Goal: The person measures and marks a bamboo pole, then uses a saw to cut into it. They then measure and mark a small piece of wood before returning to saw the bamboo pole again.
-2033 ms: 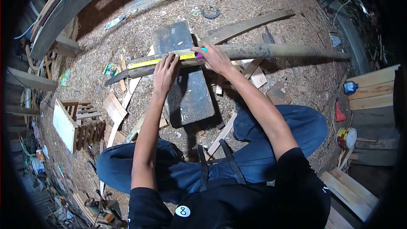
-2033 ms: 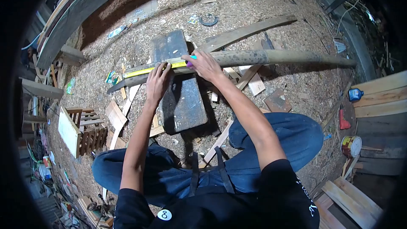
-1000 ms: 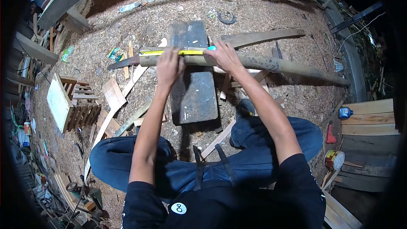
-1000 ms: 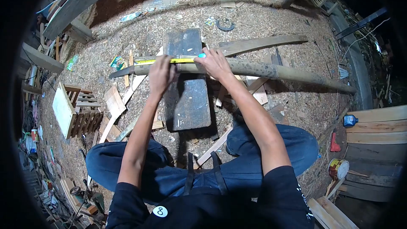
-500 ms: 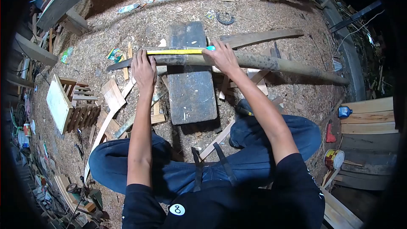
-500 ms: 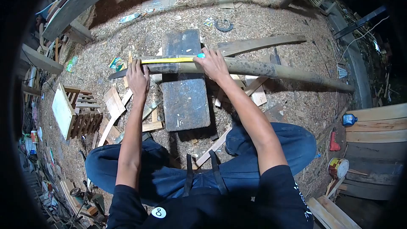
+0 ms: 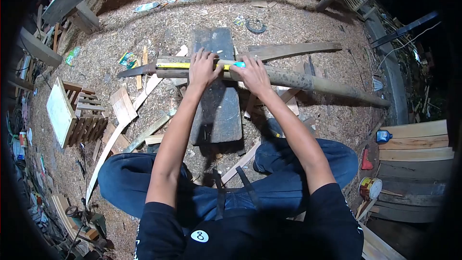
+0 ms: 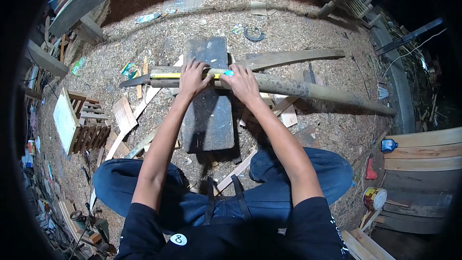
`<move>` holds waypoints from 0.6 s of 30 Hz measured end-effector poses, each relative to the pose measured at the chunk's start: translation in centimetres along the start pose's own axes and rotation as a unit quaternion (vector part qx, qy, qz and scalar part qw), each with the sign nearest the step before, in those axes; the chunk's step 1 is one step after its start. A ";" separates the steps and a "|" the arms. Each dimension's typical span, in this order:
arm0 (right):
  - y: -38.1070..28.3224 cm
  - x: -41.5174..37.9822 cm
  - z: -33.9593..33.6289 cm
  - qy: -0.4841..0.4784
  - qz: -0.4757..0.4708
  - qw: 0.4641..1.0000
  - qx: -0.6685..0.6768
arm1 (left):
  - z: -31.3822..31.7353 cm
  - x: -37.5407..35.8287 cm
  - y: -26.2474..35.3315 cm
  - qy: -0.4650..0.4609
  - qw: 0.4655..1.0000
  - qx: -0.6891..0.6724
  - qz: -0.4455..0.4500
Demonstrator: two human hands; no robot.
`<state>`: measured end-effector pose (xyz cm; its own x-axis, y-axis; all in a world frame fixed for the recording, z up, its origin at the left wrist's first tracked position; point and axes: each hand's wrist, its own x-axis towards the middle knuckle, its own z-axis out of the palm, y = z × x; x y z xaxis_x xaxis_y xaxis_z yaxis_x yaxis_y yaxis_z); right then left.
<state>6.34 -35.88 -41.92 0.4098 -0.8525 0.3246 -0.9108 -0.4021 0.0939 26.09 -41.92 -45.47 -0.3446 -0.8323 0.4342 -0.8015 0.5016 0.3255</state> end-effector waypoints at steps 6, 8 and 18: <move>0.9 0.0 -0.2 -0.028 -0.002 0.999 0.040 | 0.4 0.2 0.0 -0.052 0.991 -0.088 -0.082; 1.5 0.1 0.2 -0.026 -0.004 0.997 0.074 | 0.5 0.3 0.4 -0.047 0.992 -0.078 -0.089; 2.4 -0.8 1.4 -0.007 -0.021 0.995 0.094 | 0.6 0.1 0.6 -0.025 0.991 -0.082 -0.103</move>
<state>3.92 -36.59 -43.29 0.4496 -0.8377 0.3099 -0.8676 -0.4921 -0.0715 25.29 -41.82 -45.77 -0.2081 -0.9298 0.3036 -0.7688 0.3474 0.5369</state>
